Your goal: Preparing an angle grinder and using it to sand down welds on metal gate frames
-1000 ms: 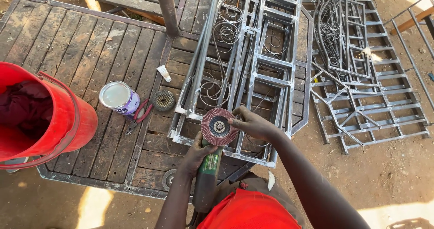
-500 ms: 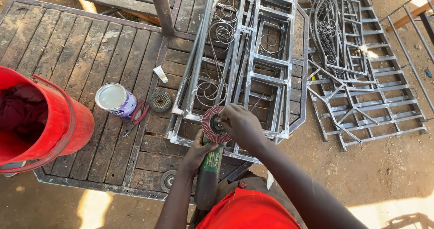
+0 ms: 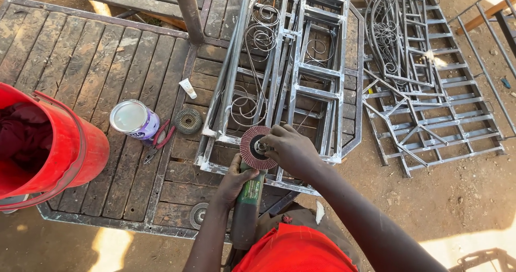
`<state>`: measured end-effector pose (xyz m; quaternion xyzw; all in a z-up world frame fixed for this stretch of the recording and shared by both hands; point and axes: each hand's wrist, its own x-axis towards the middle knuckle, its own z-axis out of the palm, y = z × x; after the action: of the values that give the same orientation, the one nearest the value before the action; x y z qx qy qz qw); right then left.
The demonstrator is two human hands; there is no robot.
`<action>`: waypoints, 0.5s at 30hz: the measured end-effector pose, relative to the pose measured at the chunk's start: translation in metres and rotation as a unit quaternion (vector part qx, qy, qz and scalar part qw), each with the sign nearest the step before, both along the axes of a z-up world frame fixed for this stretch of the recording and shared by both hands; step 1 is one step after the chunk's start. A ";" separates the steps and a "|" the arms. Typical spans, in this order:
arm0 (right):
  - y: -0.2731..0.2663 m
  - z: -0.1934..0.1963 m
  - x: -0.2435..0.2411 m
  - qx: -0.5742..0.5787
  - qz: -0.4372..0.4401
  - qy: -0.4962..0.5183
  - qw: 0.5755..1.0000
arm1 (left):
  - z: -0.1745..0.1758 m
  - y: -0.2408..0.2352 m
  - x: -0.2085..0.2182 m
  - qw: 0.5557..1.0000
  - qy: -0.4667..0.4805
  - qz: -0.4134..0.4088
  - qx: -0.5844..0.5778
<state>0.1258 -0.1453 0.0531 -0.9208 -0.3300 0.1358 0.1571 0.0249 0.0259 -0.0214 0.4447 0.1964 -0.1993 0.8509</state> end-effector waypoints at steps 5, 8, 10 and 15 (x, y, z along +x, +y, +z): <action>-0.004 -0.014 0.002 -0.037 -0.021 0.008 0.999 | 0.000 -0.002 -0.001 1.000 0.007 -0.016 0.005; -0.007 -0.004 0.002 -0.047 -0.017 0.007 0.999 | -0.005 -0.004 -0.003 1.000 0.005 -0.023 0.014; -0.004 0.007 0.002 -0.035 -0.013 0.022 0.999 | 0.001 -0.005 -0.003 1.000 0.009 -0.024 0.014; -0.004 0.015 0.000 -0.022 0.022 0.026 0.999 | 0.001 -0.007 -0.003 0.999 0.015 -0.026 0.013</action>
<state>0.1260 -0.1489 0.0682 -0.9129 -0.3427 0.1697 0.1426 0.0222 0.0184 -0.0206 0.4573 0.2004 -0.2251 0.8367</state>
